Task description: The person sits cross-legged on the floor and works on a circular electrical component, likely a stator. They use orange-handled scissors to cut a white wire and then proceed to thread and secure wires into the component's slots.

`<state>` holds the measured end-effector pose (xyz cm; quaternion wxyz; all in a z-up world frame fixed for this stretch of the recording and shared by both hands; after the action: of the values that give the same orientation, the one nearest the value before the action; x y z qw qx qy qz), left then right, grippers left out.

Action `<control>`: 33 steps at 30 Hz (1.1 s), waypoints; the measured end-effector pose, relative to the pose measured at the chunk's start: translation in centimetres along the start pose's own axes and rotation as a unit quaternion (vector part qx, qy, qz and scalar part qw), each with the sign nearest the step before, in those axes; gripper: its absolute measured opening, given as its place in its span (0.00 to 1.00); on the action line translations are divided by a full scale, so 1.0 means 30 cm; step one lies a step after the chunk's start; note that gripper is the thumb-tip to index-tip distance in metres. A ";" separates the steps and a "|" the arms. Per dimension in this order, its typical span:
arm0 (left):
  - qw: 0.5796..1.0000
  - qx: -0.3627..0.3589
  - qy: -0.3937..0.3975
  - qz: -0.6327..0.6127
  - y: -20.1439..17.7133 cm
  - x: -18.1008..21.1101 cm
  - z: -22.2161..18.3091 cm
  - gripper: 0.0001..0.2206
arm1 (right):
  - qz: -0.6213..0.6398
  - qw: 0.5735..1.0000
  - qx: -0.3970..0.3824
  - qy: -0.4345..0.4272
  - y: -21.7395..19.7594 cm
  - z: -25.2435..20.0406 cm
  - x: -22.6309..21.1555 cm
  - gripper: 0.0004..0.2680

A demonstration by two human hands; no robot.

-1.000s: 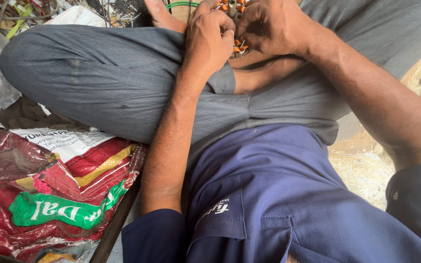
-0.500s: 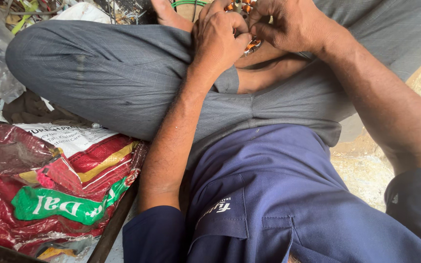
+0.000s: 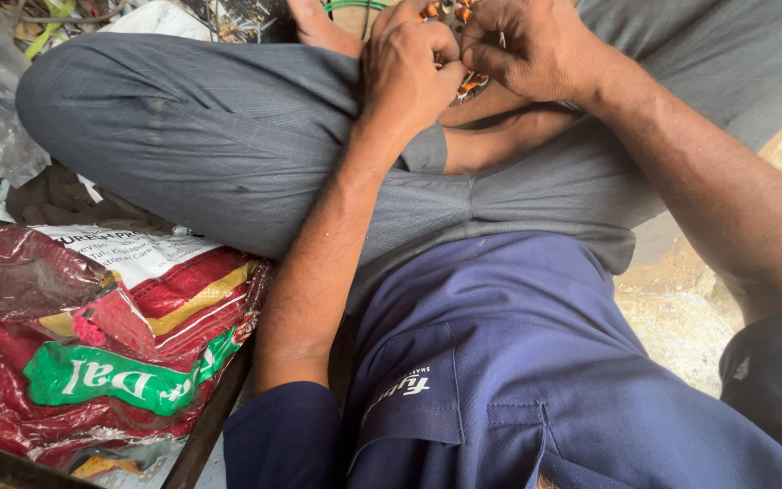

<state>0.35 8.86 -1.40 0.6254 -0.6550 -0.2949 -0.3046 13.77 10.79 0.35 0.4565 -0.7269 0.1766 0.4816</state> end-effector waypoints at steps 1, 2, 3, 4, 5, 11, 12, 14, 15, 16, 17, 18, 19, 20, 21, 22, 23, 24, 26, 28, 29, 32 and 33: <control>1.000 0.005 0.010 0.011 -0.001 0.005 0.003 0.04 | -0.003 1.000 0.001 0.005 -0.003 0.002 0.005 0.02; 1.000 0.005 0.020 0.020 0.005 0.011 0.007 0.05 | -0.004 1.000 0.006 0.001 -0.011 0.002 0.005 0.02; 0.999 0.006 0.030 0.029 0.010 0.017 0.009 0.05 | -0.005 1.000 0.012 -0.002 -0.017 0.000 0.003 0.02; 0.998 0.007 0.039 0.040 0.009 0.019 0.010 0.06 | -0.005 1.000 0.016 -0.007 -0.020 0.002 0.000 0.02; 0.999 0.000 0.030 0.028 0.010 0.011 0.010 0.05 | 0.017 1.000 0.014 0.017 -0.023 0.003 0.013 0.02; 1.000 0.003 -0.002 -0.025 -0.012 -0.006 -0.036 0.03 | 0.071 0.987 0.001 0.142 -0.022 -0.027 0.091 0.03; 0.999 0.006 0.011 -0.030 -0.016 0.006 -0.045 0.04 | 0.057 0.989 0.002 0.133 -0.025 -0.027 0.088 0.03; 0.999 0.012 0.025 -0.030 -0.021 0.023 -0.047 0.04 | 0.037 0.994 0.007 0.107 -0.031 -0.020 0.074 0.02; 0.999 0.014 0.027 -0.025 -0.021 0.028 -0.044 0.03 | 0.031 0.995 0.011 0.089 -0.034 -0.019 0.063 0.02; 0.999 0.016 0.029 -0.022 -0.017 0.033 -0.040 0.03 | 0.024 0.997 0.015 0.073 -0.038 -0.023 0.052 0.02; 0.999 0.018 0.026 -0.011 -0.016 0.032 -0.037 0.03 | 0.012 0.997 0.022 0.068 -0.040 -0.027 0.049 0.03; 1.000 0.018 0.023 -0.002 -0.011 0.033 -0.035 0.03 | 0.000 0.998 0.028 0.064 -0.044 -0.037 0.046 0.03; 1.000 0.019 0.021 0.007 -0.005 0.032 -0.032 0.03 | -0.012 0.998 0.035 0.059 -0.047 -0.047 0.044 0.04; 1.000 0.020 0.018 0.010 -0.003 0.030 -0.029 0.04 | -0.023 0.998 0.041 0.049 -0.048 -0.053 0.037 0.04; 1.000 0.021 0.015 0.014 -0.001 0.030 -0.029 0.04 | -0.033 0.998 0.047 0.038 -0.050 -0.059 0.029 0.03; 1.000 0.021 0.012 0.018 -0.003 0.030 -0.028 0.04 | -0.044 0.997 0.054 0.027 -0.051 -0.062 0.019 0.03; 1.000 0.018 0.006 0.020 -0.003 0.028 -0.028 0.05 | -0.043 0.997 0.059 0.023 -0.051 -0.068 0.009 0.04; 1.000 0.016 0.001 0.021 -0.002 0.029 -0.029 0.06 | -0.043 0.997 0.064 0.018 -0.053 -0.074 -0.003 0.04; 0.999 0.006 -0.005 0.032 -0.001 0.036 -0.024 0.06 | -0.059 0.996 0.069 0.023 -0.058 -0.079 -0.022 0.05; 0.999 -0.009 -0.005 0.051 0.002 0.045 -0.017 0.07 | -0.090 0.993 0.067 0.042 -0.066 -0.077 -0.032 0.06; 0.998 -0.018 -0.013 0.053 0.004 0.044 -0.010 0.06 | -0.098 0.993 0.065 0.032 -0.072 -0.072 -0.046 0.06; 0.997 -0.037 -0.028 0.057 0.012 0.039 -0.012 0.05 | -0.121 0.991 0.057 -0.020 -0.081 -0.071 -0.091 0.09; 0.997 -0.035 -0.021 0.058 0.010 0.043 -0.011 0.04 | -0.132 0.988 0.056 -0.058 -0.086 -0.069 -0.113 0.12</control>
<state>1.40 8.51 -0.58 0.6126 -0.6987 -0.2587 -0.2640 15.08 9.77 4.78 0.5656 -0.6880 0.0793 0.4478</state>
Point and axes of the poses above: each hand's wrist, its own z-axis towards the middle knuckle, its own y-axis out of the palm, x = y × z, the point moved 9 cm from there along z, towards the middle knuckle, and after that the axes turned 10 degrees about x, right-handed, at the moved point
